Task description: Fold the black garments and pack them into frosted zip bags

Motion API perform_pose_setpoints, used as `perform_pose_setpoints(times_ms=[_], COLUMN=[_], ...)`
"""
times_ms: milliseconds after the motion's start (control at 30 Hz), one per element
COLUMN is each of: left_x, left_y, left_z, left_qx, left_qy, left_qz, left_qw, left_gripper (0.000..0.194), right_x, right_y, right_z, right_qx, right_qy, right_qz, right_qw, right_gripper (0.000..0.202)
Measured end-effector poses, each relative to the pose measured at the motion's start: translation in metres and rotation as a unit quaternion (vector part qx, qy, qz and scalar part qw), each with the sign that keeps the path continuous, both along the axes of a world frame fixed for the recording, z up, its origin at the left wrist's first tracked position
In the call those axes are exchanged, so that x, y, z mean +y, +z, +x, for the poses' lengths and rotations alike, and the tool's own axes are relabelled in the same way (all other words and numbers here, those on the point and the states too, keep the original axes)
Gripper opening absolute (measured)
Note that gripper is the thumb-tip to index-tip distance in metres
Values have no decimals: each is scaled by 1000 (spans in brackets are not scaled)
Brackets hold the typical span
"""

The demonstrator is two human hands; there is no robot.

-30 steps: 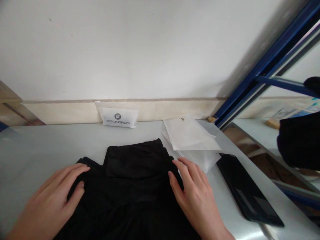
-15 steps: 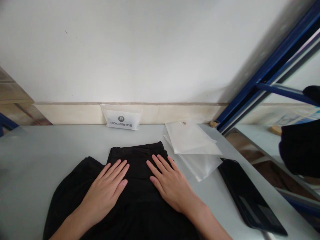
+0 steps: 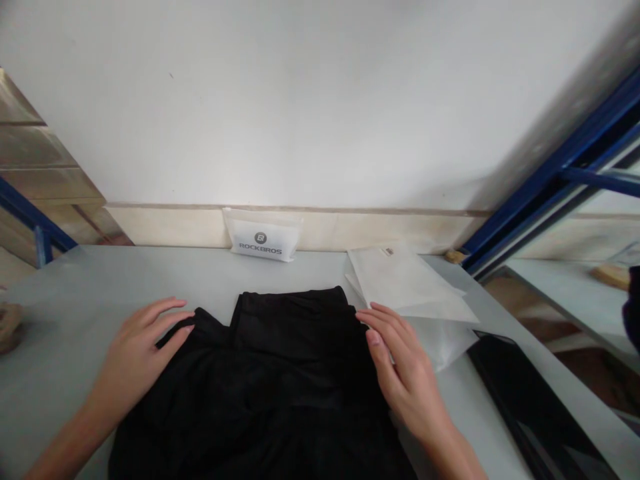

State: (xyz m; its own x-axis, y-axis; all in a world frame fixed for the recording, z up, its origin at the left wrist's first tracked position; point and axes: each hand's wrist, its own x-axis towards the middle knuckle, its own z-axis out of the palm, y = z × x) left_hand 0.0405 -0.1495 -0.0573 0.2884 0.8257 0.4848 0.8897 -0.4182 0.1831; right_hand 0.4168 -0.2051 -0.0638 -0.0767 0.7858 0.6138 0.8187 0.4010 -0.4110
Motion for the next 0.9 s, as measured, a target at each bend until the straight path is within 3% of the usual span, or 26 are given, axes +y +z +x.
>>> perform_pose_setpoints(times_ms=[100,167,233,333,433,500,633,900], left_x=[-31,-49,-59,-61,-55,-51,-48,-52], left_y=[-3,-7,-10,-8,-3,-3,-5,11], left_z=[4,5,4,-4,-15,-20,-18,-3], left_qx=[9,31,40,-30,-108,-92,-7,60], left_qy=[-87,-149,-167,-119,13,83,102,126], left_qz=[36,-1,-62,-110,-155,-215,-279,-267], left_qw=[996,988,983,986,982,969,955,953], left_gripper=[23,25,30,22,29,36,42,23], right_x=[0,-1,-2,-2,-1,0,-1,-2], right_y=[-4,-5,-5,-4,-3,-1,7,34], right_z=[4,4,2,0,0,-1,-7,-31], right_qx=[10,8,8,5,5,4,-17,-68], right_qy=[-9,-3,7,18,21,22,52,121], right_qz=[9,5,1,5,14,16,23,-18], right_qw=[1000,1000,1000,1000,1000,1000,998,990], right_gripper=[23,22,21,20,20,20,19,18])
